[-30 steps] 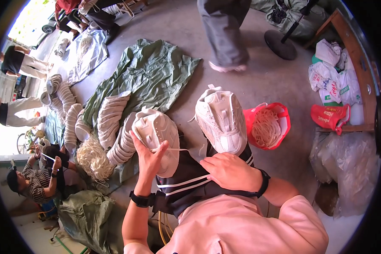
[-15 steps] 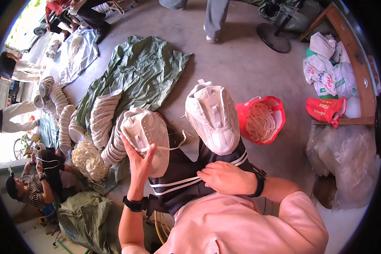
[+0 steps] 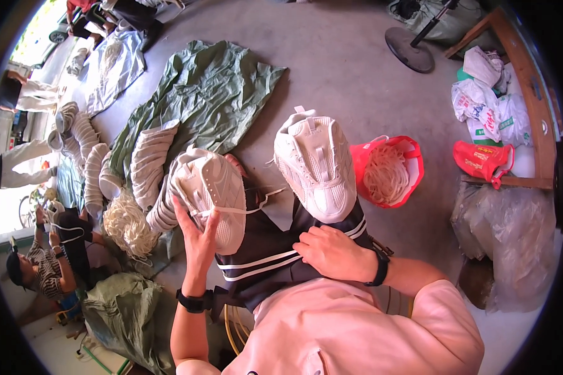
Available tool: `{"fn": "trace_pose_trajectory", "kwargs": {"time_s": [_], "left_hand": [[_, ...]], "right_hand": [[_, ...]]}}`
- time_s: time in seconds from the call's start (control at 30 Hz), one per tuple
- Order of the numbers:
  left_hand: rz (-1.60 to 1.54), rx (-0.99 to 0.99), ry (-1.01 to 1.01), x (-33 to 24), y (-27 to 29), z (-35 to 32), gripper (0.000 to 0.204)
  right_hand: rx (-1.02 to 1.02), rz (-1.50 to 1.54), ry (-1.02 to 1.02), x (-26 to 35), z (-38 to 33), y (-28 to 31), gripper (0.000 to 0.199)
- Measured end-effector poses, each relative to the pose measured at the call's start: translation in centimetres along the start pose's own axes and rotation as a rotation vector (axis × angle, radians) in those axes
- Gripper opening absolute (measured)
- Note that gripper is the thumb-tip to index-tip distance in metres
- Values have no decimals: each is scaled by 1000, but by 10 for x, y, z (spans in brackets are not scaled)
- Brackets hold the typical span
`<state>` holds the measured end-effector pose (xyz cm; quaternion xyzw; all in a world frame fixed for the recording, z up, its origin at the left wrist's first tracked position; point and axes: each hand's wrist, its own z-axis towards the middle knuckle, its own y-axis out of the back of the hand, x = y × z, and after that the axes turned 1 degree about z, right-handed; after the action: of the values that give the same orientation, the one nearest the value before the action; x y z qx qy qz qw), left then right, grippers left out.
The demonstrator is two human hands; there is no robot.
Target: Lacing and assembling white shoe components in a manufacturing environment.
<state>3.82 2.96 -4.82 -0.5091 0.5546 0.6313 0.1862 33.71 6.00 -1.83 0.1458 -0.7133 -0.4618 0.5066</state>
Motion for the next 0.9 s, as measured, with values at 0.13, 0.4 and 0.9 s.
{"fn": "trace_pose_trajectory", "kwargs": {"time_s": [0.13,0.4,0.9], "left_hand": [[-10,-174,-116,-7,12,-17,59],[292,240,-419,-49,24,-61,21],[216,687,-224,-79,17,-50,10]], "right_hand": [[-14,58,-19,-1,6,-5,15],[-6,108,38,-6,6,-10,14],[16,914,-274,-24,-21,87,19]]}}
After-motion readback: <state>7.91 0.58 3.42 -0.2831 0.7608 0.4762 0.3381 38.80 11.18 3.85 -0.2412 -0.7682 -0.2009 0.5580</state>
